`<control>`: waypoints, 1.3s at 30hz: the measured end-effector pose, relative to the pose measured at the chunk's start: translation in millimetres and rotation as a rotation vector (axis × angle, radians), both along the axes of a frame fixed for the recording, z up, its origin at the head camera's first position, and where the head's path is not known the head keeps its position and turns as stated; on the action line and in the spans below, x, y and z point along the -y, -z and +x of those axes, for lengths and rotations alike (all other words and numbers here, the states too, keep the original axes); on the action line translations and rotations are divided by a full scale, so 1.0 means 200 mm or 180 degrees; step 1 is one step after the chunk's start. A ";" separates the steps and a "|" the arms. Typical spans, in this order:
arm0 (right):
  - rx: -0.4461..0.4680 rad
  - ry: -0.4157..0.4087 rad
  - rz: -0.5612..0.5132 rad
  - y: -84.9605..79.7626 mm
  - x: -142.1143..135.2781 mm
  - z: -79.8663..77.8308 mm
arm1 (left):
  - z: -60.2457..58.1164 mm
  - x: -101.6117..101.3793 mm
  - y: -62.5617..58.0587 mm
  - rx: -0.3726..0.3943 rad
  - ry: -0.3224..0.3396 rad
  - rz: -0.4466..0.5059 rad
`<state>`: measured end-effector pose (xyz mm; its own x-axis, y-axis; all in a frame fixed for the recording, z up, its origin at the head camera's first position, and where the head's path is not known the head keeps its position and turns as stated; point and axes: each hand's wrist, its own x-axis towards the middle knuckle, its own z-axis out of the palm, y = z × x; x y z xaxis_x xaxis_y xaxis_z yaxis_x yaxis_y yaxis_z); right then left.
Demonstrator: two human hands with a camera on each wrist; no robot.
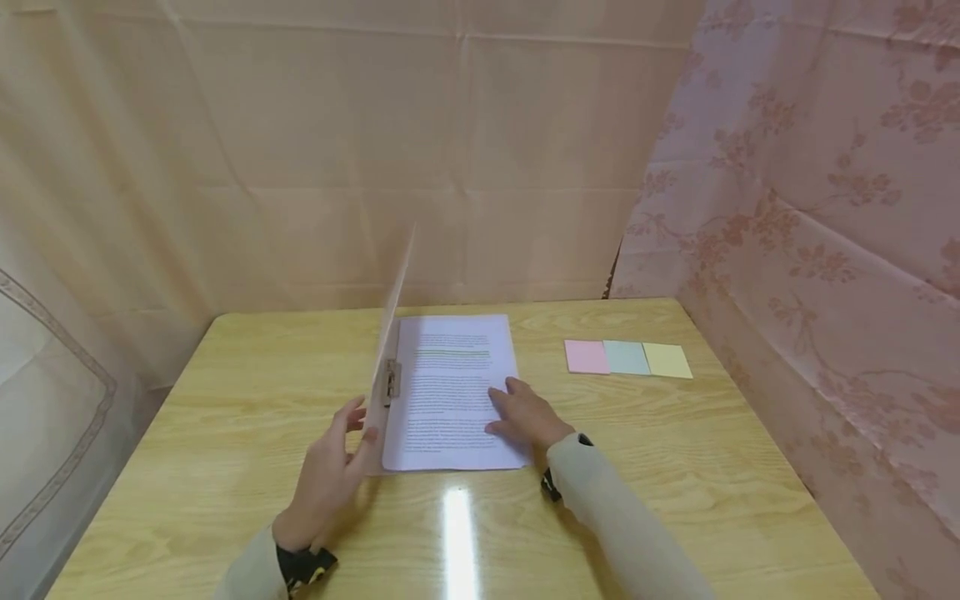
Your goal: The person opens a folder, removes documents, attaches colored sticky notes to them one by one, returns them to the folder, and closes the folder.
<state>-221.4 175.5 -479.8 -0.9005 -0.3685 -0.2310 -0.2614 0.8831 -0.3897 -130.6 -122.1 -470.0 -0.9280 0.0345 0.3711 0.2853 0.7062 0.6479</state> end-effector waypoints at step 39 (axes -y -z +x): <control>0.0086 0.0051 0.0008 0.00 -0.01 0.01 | -0.01 0.49 -0.21 -0.0869 -0.1992 0.1649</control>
<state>-219.2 177.5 -479.9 -0.8996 -0.3536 -0.2562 -0.2368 0.8880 -0.3942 -133.1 -220.5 -427.2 -0.5954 -0.6900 0.4117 0.1347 0.4194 0.8977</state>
